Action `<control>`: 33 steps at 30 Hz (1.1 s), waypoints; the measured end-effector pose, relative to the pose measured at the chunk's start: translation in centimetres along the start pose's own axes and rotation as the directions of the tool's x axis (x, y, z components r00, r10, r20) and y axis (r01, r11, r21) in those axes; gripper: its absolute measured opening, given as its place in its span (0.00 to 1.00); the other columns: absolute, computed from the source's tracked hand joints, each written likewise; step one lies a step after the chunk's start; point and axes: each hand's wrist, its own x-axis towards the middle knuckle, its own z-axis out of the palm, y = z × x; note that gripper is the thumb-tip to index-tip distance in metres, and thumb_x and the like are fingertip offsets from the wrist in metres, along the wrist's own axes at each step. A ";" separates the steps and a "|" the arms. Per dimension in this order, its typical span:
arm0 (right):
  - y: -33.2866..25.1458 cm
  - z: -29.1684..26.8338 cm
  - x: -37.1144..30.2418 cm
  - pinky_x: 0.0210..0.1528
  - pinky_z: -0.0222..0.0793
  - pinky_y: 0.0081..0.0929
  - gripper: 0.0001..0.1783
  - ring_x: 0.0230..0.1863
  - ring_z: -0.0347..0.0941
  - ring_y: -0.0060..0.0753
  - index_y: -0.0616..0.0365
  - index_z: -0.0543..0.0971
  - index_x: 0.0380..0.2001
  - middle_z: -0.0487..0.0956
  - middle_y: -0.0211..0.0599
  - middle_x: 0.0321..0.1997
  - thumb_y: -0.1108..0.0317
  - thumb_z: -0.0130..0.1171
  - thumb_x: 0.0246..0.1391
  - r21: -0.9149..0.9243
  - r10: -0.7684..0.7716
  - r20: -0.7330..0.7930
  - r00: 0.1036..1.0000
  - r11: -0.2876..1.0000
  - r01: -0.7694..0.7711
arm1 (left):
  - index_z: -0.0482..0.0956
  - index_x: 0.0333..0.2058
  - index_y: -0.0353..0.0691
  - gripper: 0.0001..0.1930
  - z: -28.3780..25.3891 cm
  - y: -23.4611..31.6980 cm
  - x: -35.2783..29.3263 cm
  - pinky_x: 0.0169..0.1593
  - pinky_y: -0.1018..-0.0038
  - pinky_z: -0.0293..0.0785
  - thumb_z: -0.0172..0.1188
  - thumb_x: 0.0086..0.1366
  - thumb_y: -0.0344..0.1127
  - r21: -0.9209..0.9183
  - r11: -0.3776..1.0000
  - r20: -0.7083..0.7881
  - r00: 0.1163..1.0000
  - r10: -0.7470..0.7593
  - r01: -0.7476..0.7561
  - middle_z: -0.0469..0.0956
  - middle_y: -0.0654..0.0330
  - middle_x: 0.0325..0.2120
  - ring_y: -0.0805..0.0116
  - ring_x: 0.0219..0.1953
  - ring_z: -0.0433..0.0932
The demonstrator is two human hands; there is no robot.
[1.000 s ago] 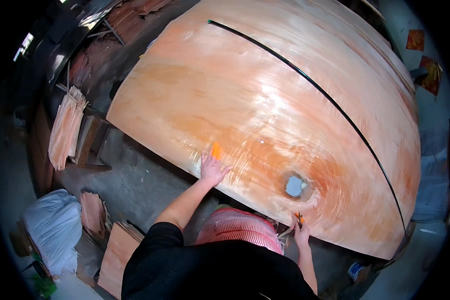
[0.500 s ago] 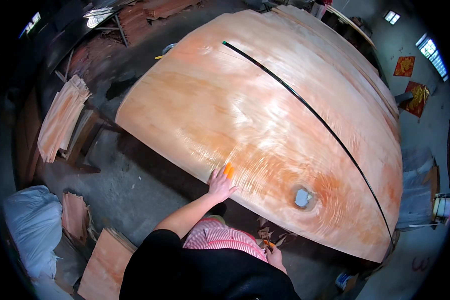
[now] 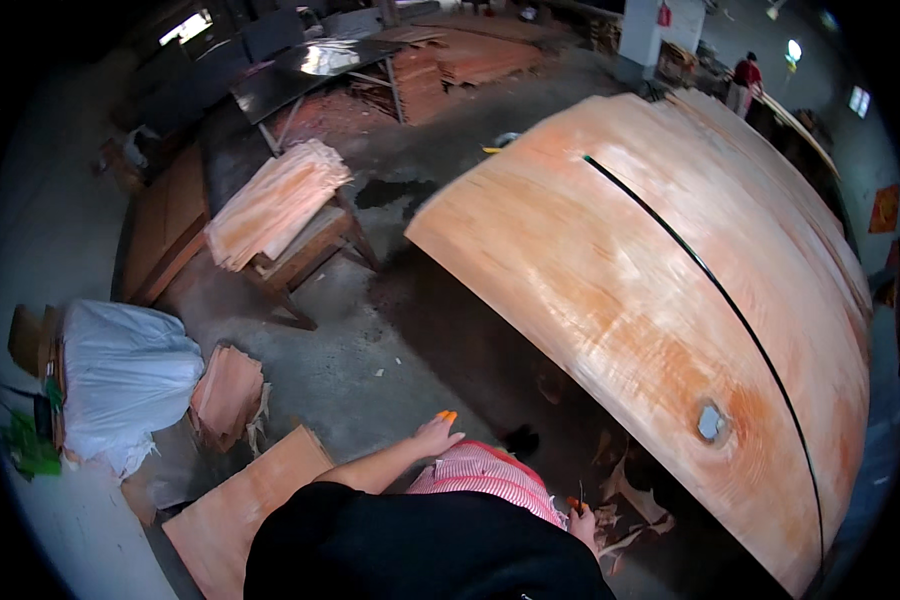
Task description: The person cuts thin sheets of wood veneer using a utility knife and a paper template. They apply a liquid to the veneer with a brush, then cut out shapes and stack the pieces.
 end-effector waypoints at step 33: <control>-40.9 32.9 27.9 0.23 0.63 0.16 0.11 0.20 0.64 0.19 0.59 0.70 0.37 0.72 0.32 0.36 0.70 0.42 0.51 0.160 -0.198 0.212 0.957 0.973 0.166 | 0.70 0.32 0.35 0.20 -26.4 -41.1 7.5 0.33 0.67 0.65 0.47 0.53 0.49 -0.527 0.787 -0.244 0.830 -0.501 0.320 0.72 0.49 0.26 0.53 0.31 0.71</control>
